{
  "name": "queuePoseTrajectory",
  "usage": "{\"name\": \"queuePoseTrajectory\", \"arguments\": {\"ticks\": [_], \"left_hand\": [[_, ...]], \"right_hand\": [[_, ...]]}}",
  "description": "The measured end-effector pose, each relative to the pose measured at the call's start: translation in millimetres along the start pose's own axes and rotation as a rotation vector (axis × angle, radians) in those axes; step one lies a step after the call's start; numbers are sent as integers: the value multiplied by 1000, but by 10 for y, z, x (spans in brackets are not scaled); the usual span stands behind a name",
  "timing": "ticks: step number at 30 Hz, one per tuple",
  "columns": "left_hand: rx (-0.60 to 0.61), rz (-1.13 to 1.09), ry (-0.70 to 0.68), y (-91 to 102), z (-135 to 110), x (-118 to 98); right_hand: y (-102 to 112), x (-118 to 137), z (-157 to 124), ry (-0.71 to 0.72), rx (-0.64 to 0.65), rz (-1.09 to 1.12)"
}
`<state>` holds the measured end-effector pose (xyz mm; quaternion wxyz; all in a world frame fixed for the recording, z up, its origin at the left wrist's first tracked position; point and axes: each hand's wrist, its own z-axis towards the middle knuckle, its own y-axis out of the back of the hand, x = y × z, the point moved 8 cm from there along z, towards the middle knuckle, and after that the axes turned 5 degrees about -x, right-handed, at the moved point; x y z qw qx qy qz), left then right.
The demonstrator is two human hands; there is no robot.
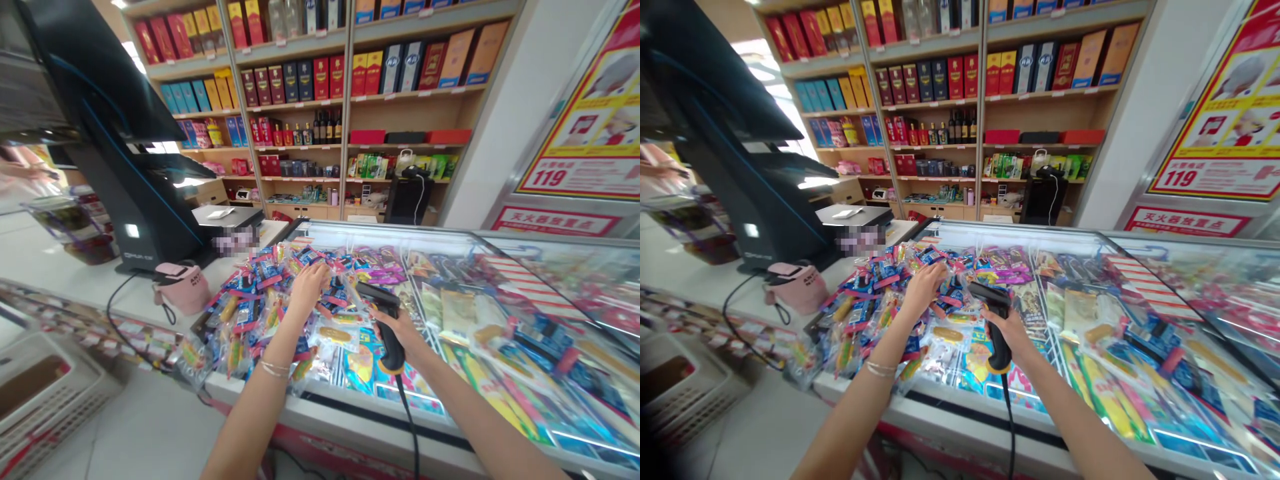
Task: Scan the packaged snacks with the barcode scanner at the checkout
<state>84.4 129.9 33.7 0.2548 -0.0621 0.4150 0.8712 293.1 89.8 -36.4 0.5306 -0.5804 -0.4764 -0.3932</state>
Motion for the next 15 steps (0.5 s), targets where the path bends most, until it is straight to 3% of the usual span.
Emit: {"name": "queuePoseTrajectory", "arguments": {"ticks": [4,7,11,15], "left_hand": [[-324,-355,309,270,-40,242],[-488,-737,460,309,-81,373],[-499,-1140,558,188,-64,384],[-449,-1166,540,160,-56,303]], "right_hand": [[-38,109,-77,44,15,-54],[-67,216,-129,120,22,-181],[-92,284,-171,184,19,-314],[-70,322,-181,243,-4,-311]]}}
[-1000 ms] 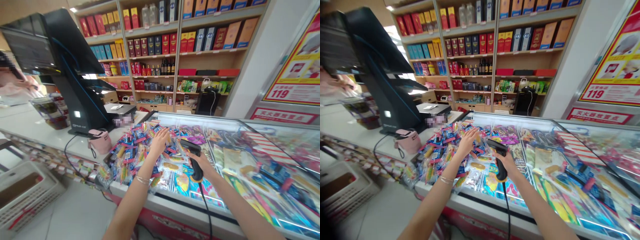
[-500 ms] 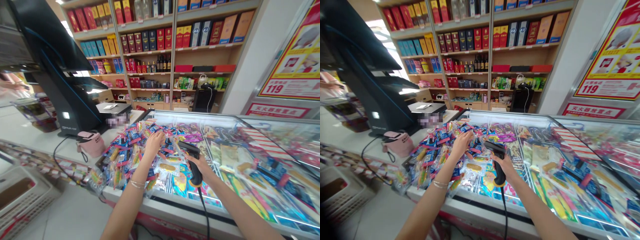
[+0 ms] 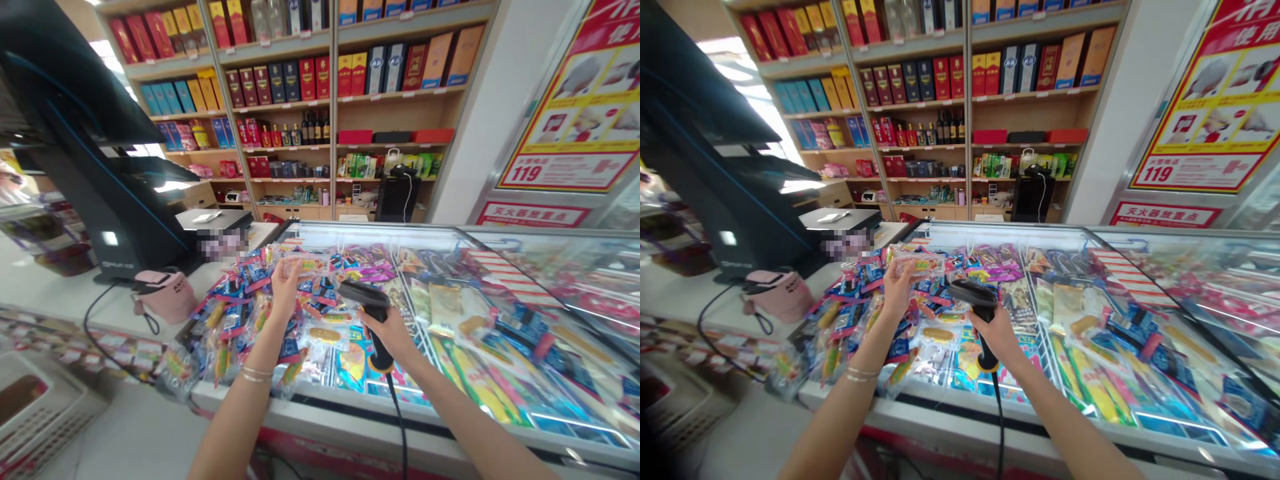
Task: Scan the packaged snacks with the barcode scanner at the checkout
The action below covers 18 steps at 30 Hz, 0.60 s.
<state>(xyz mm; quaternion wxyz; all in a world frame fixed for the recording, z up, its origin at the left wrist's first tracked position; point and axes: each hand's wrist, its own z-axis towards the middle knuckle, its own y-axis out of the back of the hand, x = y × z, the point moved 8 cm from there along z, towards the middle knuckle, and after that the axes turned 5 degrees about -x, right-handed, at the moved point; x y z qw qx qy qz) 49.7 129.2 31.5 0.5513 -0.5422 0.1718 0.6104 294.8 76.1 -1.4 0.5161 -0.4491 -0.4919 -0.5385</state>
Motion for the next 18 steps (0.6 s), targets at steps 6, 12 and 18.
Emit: {"name": "queuePoseTrajectory", "arguments": {"ticks": [6,12,18], "left_hand": [[65,44,-62,-80,-63,-74],[104,103,-88,-105,-68,-40],[70,218,-213,-70,-66,-76]], "right_hand": [[53,-4,16,21,-42,22],[76,-50,27,-50,-91,191],[58,-123,26,-199,-97,459]]}}
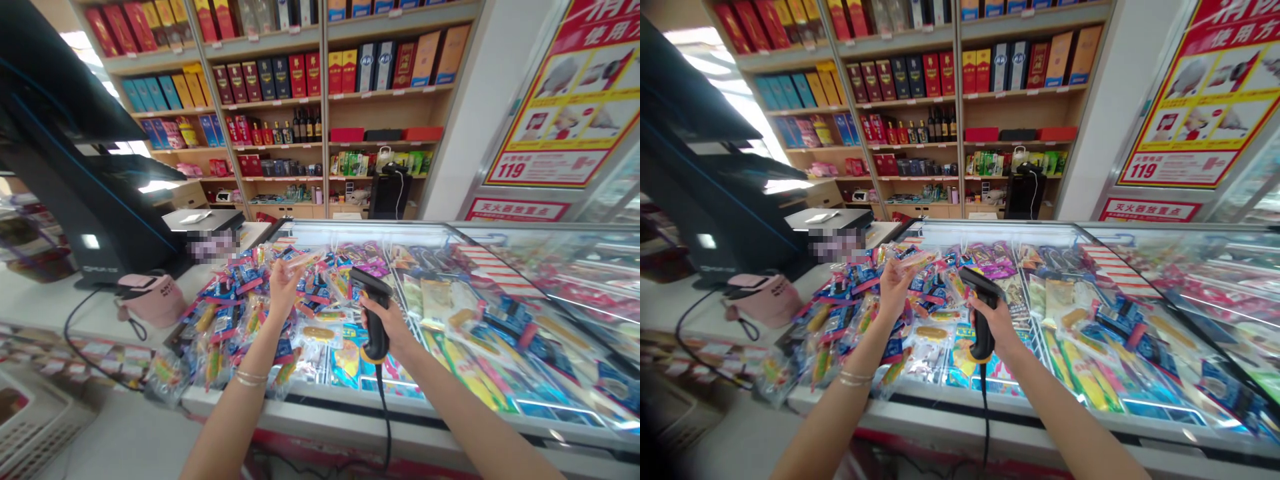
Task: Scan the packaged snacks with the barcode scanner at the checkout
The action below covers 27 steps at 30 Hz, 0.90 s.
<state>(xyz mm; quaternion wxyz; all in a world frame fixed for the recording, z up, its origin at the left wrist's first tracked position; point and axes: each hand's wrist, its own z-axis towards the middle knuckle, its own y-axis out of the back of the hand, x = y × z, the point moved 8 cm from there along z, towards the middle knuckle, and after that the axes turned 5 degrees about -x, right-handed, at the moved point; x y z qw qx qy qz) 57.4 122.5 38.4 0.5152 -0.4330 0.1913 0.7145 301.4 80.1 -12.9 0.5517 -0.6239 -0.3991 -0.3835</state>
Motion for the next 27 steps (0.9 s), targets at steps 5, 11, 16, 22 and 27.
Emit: {"name": "queuePoseTrajectory", "arguments": {"ticks": [5,11,16,22,27], "left_hand": [[97,-150,-12,-108,-23,-61],[121,-176,-3,-126,-43,-77],[118,-222,10,-130,-50,-88],[115,-246,6,-141,-46,-94],[116,-226,12,-144,-43,-74]], "right_hand": [[-3,-101,-8,-82,-1,29],[-12,-115,11,-113,-20,140],[-8,-114,33,-100,-10,165],[19,-151,65,-95,-27,206],[44,-161,79,-108,-48,244]]}}
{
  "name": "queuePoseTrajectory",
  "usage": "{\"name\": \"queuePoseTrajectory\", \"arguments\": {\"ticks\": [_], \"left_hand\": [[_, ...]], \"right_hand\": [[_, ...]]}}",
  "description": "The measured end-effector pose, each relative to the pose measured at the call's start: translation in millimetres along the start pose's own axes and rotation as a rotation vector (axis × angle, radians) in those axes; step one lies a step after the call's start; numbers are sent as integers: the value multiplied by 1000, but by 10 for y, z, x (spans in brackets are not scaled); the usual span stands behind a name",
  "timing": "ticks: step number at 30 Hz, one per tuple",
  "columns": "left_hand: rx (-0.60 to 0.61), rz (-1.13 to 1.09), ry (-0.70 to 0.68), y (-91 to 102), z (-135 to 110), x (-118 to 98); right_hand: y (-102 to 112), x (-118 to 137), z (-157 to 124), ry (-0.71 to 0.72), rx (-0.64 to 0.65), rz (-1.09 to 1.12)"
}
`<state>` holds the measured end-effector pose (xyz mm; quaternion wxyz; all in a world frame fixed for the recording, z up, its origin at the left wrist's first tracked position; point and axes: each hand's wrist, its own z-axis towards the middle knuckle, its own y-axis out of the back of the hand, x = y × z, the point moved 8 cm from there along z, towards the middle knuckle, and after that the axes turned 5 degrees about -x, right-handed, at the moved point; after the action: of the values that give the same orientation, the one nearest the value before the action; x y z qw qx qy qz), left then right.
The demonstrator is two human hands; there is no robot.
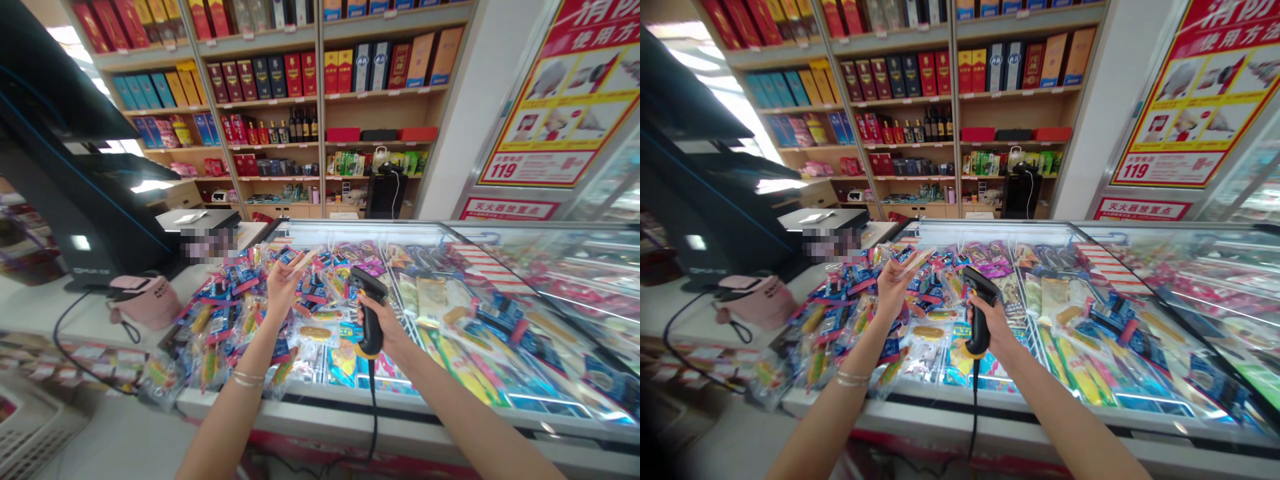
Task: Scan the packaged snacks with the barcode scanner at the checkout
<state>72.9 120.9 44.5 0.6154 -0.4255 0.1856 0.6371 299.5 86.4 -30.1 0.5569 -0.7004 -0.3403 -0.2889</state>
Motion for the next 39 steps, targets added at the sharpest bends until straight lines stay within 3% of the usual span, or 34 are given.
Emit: {"name": "queuePoseTrajectory", "arguments": {"ticks": [39], "left_hand": [[-51,24,-38,40,3,-38]], "right_hand": [[-38,6,-21,-14,31,23]]}}
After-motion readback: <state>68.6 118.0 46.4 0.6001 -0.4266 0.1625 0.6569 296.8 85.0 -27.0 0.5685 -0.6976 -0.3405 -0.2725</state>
